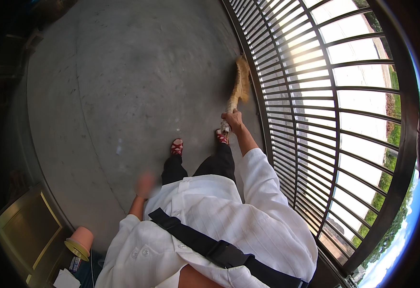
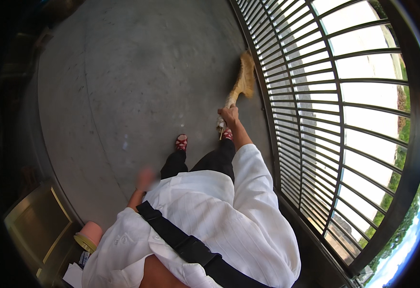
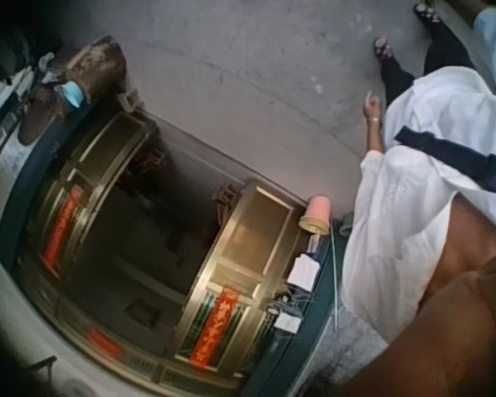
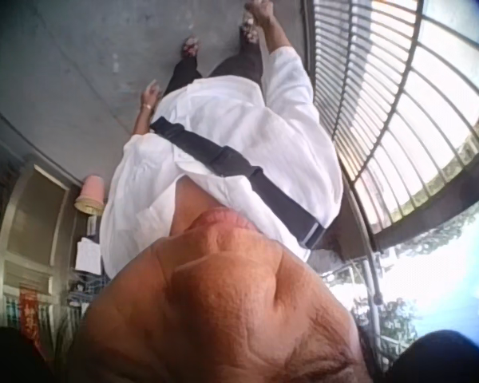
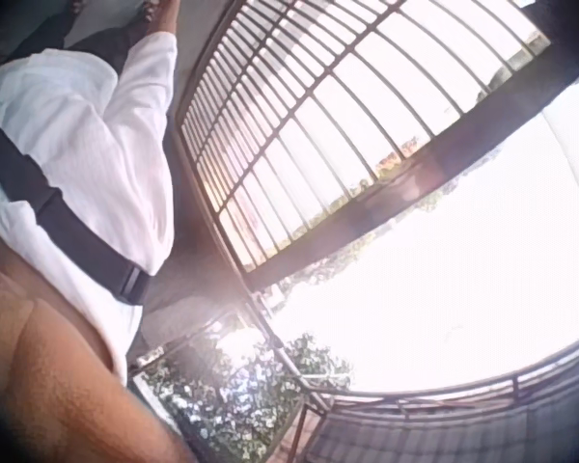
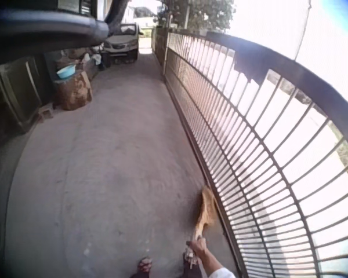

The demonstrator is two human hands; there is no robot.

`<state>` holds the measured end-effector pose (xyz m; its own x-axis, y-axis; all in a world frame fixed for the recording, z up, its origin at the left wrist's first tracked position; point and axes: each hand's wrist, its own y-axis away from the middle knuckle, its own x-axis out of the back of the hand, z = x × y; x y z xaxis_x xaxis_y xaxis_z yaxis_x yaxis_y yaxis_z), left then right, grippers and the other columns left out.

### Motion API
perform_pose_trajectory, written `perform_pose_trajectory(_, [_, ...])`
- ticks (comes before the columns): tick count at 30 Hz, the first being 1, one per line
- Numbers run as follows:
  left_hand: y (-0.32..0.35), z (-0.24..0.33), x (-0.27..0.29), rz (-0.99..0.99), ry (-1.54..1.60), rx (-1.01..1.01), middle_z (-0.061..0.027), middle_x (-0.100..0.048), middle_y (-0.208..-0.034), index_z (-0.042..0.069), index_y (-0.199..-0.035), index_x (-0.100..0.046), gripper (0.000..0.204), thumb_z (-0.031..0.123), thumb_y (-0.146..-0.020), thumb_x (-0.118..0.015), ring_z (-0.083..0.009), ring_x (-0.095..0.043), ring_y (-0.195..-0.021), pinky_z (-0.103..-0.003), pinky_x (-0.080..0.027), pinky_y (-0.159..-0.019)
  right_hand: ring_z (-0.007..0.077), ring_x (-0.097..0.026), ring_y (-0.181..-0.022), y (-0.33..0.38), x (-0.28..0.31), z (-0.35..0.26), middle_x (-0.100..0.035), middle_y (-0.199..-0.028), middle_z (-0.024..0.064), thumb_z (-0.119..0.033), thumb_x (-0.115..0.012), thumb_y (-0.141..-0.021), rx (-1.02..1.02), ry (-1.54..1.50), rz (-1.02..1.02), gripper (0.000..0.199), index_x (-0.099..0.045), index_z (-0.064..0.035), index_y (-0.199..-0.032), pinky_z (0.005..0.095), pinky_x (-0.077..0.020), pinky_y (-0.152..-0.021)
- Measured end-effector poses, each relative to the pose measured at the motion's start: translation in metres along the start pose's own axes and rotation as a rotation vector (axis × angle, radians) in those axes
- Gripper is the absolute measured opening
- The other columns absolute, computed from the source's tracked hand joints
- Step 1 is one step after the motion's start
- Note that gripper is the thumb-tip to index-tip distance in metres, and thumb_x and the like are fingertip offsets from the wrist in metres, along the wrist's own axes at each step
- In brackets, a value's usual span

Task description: The person hangs a blue garment on a clothes hanger and places it on a metal railing. Then, the person picks up a traditional straw broom and sweeps the concrete floor of a covered outdoor area, moving debris toward a dustpan.

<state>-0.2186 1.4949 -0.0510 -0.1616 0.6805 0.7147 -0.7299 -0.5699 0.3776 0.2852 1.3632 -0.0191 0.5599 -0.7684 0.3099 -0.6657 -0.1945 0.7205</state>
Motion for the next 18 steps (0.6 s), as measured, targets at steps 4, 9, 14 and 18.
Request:
perform_pose_trajectory(4, [0.013,0.011,-0.022,-0.215,-0.181,0.147,-0.0108,-0.055,-0.107,0.008,-0.107,-0.054,0.031,0.025,-0.081,-0.053,-0.0281,-0.052,-0.098,-0.038,-0.042,-0.083,0.0217,-0.057,-0.063,0.021,0.039,-0.047,-0.057,-0.078,0.0124,-0.006,-0.062,-0.064,0.146,-0.028,-0.267,0.06,-0.041,0.0064,-0.119,0.033,-0.0453,-0.052])
perform_pose_trajectory(9, [0.057,0.074,-0.087,0.054,-0.236,0.007,-0.0147,-0.053,-0.102,0.004,-0.109,-0.05,0.028,0.015,-0.083,-0.049,-0.0289,-0.052,-0.094,-0.041,-0.041,-0.081,0.019,-0.057,-0.063,0.042,0.096,-0.043,-0.058,-0.084,0.0124,-0.008,-0.06,-0.065,0.165,0.089,-0.291,0.081,-0.022,-0.0005,-0.136,0.0296,-0.0456,-0.051])
perform_pose_trajectory(14, [0.094,0.108,-0.175,0.023,-0.094,0.181,-0.0113,-0.054,-0.092,0.006,-0.102,-0.052,0.021,0.015,-0.083,-0.05,-0.0273,-0.053,-0.083,-0.038,-0.043,-0.07,0.0202,-0.055,-0.053,0.002,0.117,0.04,-0.056,-0.079,0.013,-0.007,-0.058,-0.068,0.132,0.101,-0.137,0.055,-0.04,0.0013,-0.119,0.032,-0.0448,-0.048])
perform_pose_trajectory(18, [0.133,0.127,-0.233,0.061,0.05,0.311,-0.0107,-0.055,-0.102,0.008,-0.11,-0.051,0.029,0.019,-0.083,-0.052,-0.0266,-0.053,-0.094,-0.037,-0.042,-0.08,0.0251,-0.058,-0.069,0.042,0.101,-0.017,-0.054,-0.075,0.0094,-0.005,-0.06,-0.069,-0.112,-0.147,-0.285,0.03,-0.051,0.0011,-0.097,0.0358,-0.0473,-0.057])
